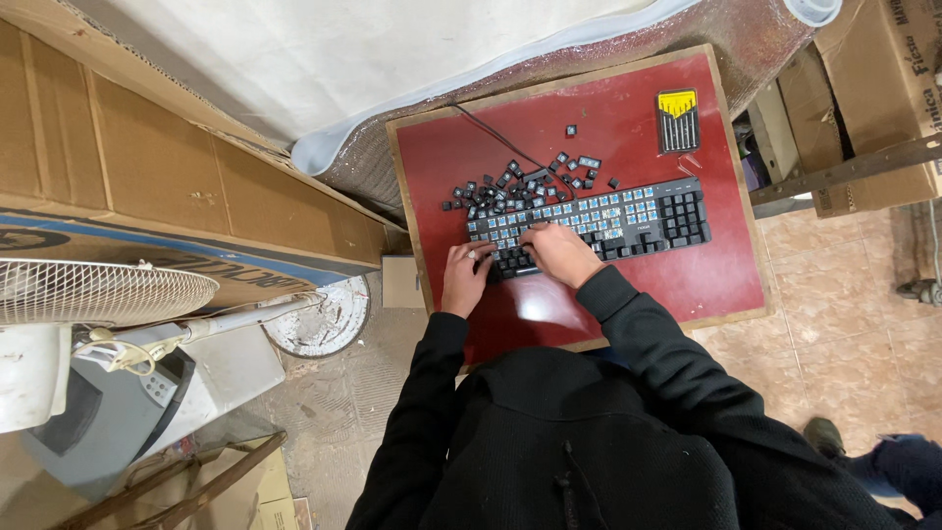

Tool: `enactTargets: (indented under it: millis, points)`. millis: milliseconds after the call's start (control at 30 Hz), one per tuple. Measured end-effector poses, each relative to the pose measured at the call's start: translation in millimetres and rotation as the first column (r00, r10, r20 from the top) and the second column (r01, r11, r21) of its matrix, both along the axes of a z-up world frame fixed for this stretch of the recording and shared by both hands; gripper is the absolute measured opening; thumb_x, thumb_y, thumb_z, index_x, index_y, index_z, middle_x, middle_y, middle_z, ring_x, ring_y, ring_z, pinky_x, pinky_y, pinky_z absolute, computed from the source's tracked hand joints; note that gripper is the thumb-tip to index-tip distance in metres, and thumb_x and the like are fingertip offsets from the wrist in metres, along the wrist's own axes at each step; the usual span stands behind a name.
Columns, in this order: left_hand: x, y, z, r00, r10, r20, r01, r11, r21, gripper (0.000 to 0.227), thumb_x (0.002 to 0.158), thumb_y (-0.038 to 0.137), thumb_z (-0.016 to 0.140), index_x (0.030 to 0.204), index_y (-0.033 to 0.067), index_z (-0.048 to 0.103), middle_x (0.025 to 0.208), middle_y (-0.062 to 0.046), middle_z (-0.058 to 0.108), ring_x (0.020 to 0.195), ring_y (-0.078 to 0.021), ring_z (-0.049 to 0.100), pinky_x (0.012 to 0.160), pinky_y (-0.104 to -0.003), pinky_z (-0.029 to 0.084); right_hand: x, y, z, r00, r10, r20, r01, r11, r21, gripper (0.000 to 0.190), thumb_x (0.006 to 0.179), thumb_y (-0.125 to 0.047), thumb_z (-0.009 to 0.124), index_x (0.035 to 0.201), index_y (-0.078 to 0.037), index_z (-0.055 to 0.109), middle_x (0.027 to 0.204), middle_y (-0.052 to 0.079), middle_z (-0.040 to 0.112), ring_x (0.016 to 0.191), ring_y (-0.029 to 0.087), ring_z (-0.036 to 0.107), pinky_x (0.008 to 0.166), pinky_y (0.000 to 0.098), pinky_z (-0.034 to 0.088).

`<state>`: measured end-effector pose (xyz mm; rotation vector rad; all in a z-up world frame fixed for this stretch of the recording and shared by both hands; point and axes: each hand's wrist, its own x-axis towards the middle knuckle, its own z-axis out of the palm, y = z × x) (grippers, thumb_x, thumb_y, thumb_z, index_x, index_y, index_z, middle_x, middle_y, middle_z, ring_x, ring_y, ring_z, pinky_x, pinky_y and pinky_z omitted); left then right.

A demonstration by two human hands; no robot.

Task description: The person uses a keycap puller to remove keycaps from a mechanical keyboard and places them on the table. They then reinsert the keycaps one by one into their original positions on the keyboard.

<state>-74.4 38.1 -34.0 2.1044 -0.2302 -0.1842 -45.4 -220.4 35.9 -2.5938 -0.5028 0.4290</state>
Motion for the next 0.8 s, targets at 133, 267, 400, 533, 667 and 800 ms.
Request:
enactTargets:
  millis: [133, 267, 400, 533, 667, 800]
  points:
    - [-14, -3, 31, 0.996, -0.053, 0.072, 0.051, 0.998, 0.035, 0.032, 0.112, 0.017, 0.076, 0.144, 0.0131, 0.078, 0.144, -0.01, 0.069, 0.138, -0.0373, 0.061, 0.117, -0.052, 0.055, 2, 8, -9, 0.996, 0.069, 0.051, -0.062, 0.99, -0.125, 0.015, 0.106, -0.014, 0.067, 0.109, -0.013, 0.082, 0.103, 0.012, 0.081, 0.096, 0.041, 0.084, 0.082, 0.0504, 0.069]
    - [-14, -2, 32, 0.995, -0.1, 0.029, 0.098, 0.992, 0.08, 0.044, 0.111, 0.027, 0.078, 0.155, 0.0203, 0.07, 0.153, -0.007, 0.06, 0.142, -0.0381, 0.055, 0.117, -0.057, 0.054, 3, 22, -24, 0.975, 0.181, 0.125, -0.153, 0.966, -0.207, 0.016, 0.097, -0.008, 0.066, 0.104, -0.007, 0.08, 0.101, 0.013, 0.08, 0.094, 0.039, 0.083, 0.08, 0.0471, 0.07]
    - [-15, -3, 31, 0.991, -0.133, -0.008, 0.133, 0.976, 0.175, 0.052, 0.108, 0.034, 0.082, 0.157, 0.0234, 0.066, 0.156, -0.005, 0.055, 0.145, -0.0368, 0.053, 0.118, -0.057, 0.056, 2, 33, -33, 0.957, 0.251, 0.147, -0.214, 0.95, -0.227, 0.014, 0.095, -0.009, 0.069, 0.106, -0.007, 0.077, 0.102, 0.014, 0.079, 0.095, 0.039, 0.083, 0.08, 0.0469, 0.07]
    - [-15, -2, 20, 0.986, -0.168, 0.003, 0.162, 0.953, 0.257, 0.064, 0.102, 0.044, 0.085, 0.16, 0.0292, 0.062, 0.159, -0.002, 0.049, 0.145, -0.0377, 0.052, 0.116, -0.056, 0.058, 6, 40, 8, 0.994, 0.109, -0.034, -0.111, 0.991, -0.078, 0.019, 0.097, -0.014, 0.072, 0.113, -0.005, 0.076, 0.099, 0.021, 0.082, 0.098, 0.048, 0.083, 0.084, 0.0573, 0.068]
    - [-17, 1, 16, 0.979, -0.192, 0.07, 0.168, 0.951, 0.26, 0.069, 0.101, 0.047, 0.086, 0.162, 0.0308, 0.059, 0.16, 0.0, 0.046, 0.141, -0.0361, 0.051, 0.113, -0.055, 0.059, 8, 35, -10, 0.989, -0.062, -0.132, 0.076, 0.992, 0.102, 0.018, 0.098, -0.024, 0.077, 0.112, -0.012, 0.08, 0.103, 0.016, 0.084, 0.102, 0.046, 0.082, 0.087, 0.0564, 0.067]
    - [-15, 3, 2, 0.977, -0.203, 0.07, 0.18, 0.952, 0.249, 0.066, 0.105, 0.048, 0.083, 0.164, 0.03, 0.058, 0.161, -0.001, 0.042, 0.142, -0.0362, 0.049, 0.115, -0.056, 0.056, 1, 33, 2, 0.982, -0.141, -0.126, 0.168, 0.956, 0.239, 0.024, 0.1, -0.029, 0.081, 0.113, -0.009, 0.08, 0.107, 0.017, 0.083, 0.105, 0.045, 0.081, 0.088, 0.0555, 0.067]
